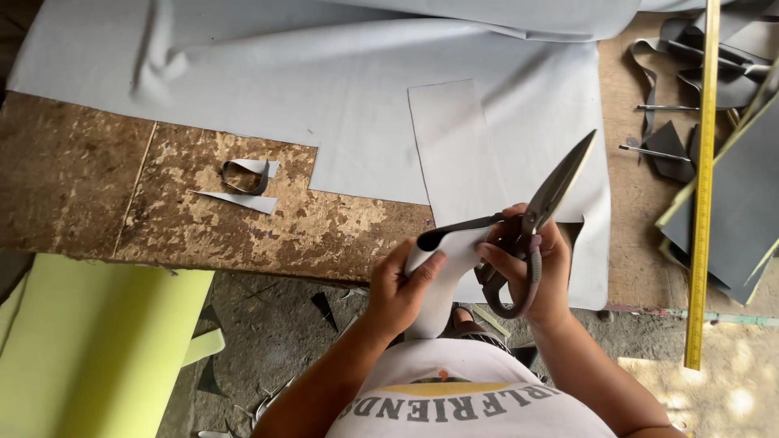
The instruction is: The person measures and marks a large sheet of light gray material with a ruler and pen, then cuts it into strips using scissors. They also measure and mark a black material using a small textured template as a guide.
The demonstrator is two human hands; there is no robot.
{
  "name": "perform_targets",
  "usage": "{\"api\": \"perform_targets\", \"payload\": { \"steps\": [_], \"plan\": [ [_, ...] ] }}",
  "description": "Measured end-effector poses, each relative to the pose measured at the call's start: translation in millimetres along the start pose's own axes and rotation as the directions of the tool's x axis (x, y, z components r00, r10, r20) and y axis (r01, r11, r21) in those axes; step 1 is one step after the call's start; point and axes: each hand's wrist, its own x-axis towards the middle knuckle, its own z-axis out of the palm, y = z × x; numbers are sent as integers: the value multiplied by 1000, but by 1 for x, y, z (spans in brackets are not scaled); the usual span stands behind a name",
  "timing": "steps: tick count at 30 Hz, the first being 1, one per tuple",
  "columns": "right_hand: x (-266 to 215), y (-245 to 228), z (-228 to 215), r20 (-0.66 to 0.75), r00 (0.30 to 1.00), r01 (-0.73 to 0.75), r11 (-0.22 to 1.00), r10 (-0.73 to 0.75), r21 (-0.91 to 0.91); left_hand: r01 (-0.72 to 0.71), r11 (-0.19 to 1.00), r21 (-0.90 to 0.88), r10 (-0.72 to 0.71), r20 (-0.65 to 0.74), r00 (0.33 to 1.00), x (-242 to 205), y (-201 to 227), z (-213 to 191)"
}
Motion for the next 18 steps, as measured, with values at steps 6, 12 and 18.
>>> {"api": "perform_targets", "payload": {
  "steps": [6,12,18],
  "plan": [
    [1,8,-4,-22,999,32,999,-31,41,-156,986,-51,156,-6,988,-3,-10,-2],
    [-11,2,0,5,998,62,998,-62,-7,-286,956,57,292,-217,932,-10,-18,1],
    [-12,1,1,7,994,105,993,-105,62,-285,951,120,308,-261,915,-9,-19,6]
  ]
}}
